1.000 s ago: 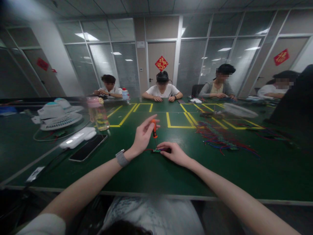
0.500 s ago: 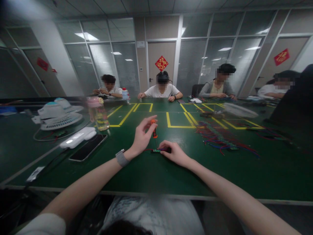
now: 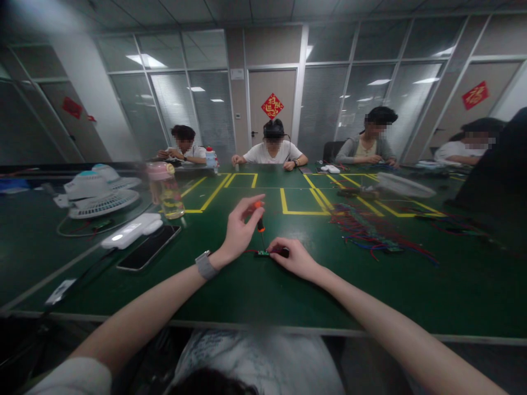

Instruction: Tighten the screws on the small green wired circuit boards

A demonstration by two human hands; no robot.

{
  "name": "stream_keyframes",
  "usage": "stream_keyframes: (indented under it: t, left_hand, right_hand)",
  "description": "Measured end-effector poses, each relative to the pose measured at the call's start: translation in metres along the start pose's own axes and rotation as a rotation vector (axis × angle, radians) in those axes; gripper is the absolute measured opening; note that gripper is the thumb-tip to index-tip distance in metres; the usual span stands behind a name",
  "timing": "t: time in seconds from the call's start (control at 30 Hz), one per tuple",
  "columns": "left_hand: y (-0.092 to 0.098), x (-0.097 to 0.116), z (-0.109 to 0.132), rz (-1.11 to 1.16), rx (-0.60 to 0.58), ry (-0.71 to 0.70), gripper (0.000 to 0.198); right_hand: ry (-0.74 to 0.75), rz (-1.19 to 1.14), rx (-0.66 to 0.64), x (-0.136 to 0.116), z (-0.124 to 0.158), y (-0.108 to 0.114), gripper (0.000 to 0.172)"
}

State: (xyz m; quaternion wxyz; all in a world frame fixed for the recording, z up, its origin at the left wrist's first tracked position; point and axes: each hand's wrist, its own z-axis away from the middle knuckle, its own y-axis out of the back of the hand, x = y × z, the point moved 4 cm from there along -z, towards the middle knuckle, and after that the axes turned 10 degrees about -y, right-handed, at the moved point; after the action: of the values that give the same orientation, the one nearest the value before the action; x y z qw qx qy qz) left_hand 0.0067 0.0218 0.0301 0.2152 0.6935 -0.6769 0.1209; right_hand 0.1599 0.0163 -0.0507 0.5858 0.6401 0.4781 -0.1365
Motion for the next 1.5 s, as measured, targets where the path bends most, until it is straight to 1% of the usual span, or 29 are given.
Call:
stream_keyframes:
  t: [0.07, 0.13, 0.2, 0.3, 0.37, 0.5, 0.6, 0.67, 0.73, 0.83, 0.9, 0.97, 1.03, 1.1, 1.23, 1.3, 1.37, 1.5]
  left_hand:
    - [0.002, 0.002, 0.0, -0.087, 0.021, -0.016, 0.023]
    - [0.004, 0.002, 0.0, -0.126, 0.027, -0.011, 0.023]
    - [0.003, 0.001, 0.0, -0.078, 0.012, 0.003, 0.027]
    - [-0.001, -0.004, 0.002, 0.082, -0.027, 0.045, 0.034]
    - [-0.003, -0.007, 0.003, 0.113, -0.025, 0.068, 0.034]
    - [0.002, -0.004, 0.002, -0.063, 0.033, 0.015, 0.031]
    - [0.004, 0.0, 0.001, -0.143, 0.041, -0.014, 0.027]
    - [0.003, -0.001, 0.0, -0.092, 0.021, -0.002, 0.029]
    - [0.001, -0.005, 0.001, 0.009, 0.002, 0.04, 0.034]
    - [-0.001, -0.01, 0.002, 0.105, 0.01, 0.103, 0.036]
    - [0.0, -0.008, 0.001, 0.067, 0.023, 0.088, 0.033]
    - [0.002, -0.004, 0.0, -0.027, 0.029, 0.044, 0.027]
    - [0.004, -0.001, -0.001, -0.098, 0.023, 0.016, 0.025]
    - [0.003, 0.001, -0.001, -0.095, 0.006, 0.011, 0.026]
    - [-0.001, -0.003, 0.001, 0.059, -0.031, 0.047, 0.033]
    - [-0.002, -0.005, 0.002, 0.098, -0.024, 0.076, 0.034]
    - [-0.001, -0.005, 0.002, 0.066, -0.006, 0.07, 0.033]
    - [0.002, 0.0, 0.001, -0.099, 0.013, 0.01, 0.023]
  right_hand:
    - [0.012, 0.03, 0.014, 0.0, 0.0, 0.0, 0.011]
    - [0.024, 0.054, 0.026, 0.001, 0.001, 0.0, 0.012]
    - [0.04, 0.077, 0.034, 0.001, 0.001, 0.0, 0.012]
    - [0.085, 0.116, 0.039, -0.002, 0.002, 0.0, 0.013]
    - [0.119, 0.138, 0.039, -0.004, 0.003, 0.001, 0.015]
    - [0.16, 0.165, 0.039, -0.007, 0.004, 0.0, 0.018]
    - [0.172, 0.176, 0.046, -0.007, 0.004, 0.0, 0.018]
    - [0.168, 0.174, 0.048, -0.006, 0.004, 0.0, 0.018]
    - [0.144, 0.163, 0.05, -0.005, 0.003, 0.0, 0.017]
    - [0.084, 0.129, 0.055, -0.001, 0.002, 0.0, 0.014]
    - [0.049, 0.094, 0.053, 0.0, 0.001, 0.0, 0.01]
    - [0.025, 0.052, 0.045, 0.001, 0.001, 0.0, 0.008]
    - [0.011, 0.011, 0.037, 0.002, 0.0, 0.0, 0.009]
    - [0.002, -0.018, 0.032, 0.002, 0.0, -0.001, 0.013]
    - [-0.004, -0.024, 0.024, 0.001, 0.0, -0.001, 0.013]
    - [-0.006, -0.01, 0.023, 0.0, 0.0, -0.001, 0.013]
    - [-0.009, 0.001, 0.022, 0.0, 0.0, 0.0, 0.013]
    - [-0.009, 0.007, 0.022, -0.001, 0.0, 0.0, 0.013]
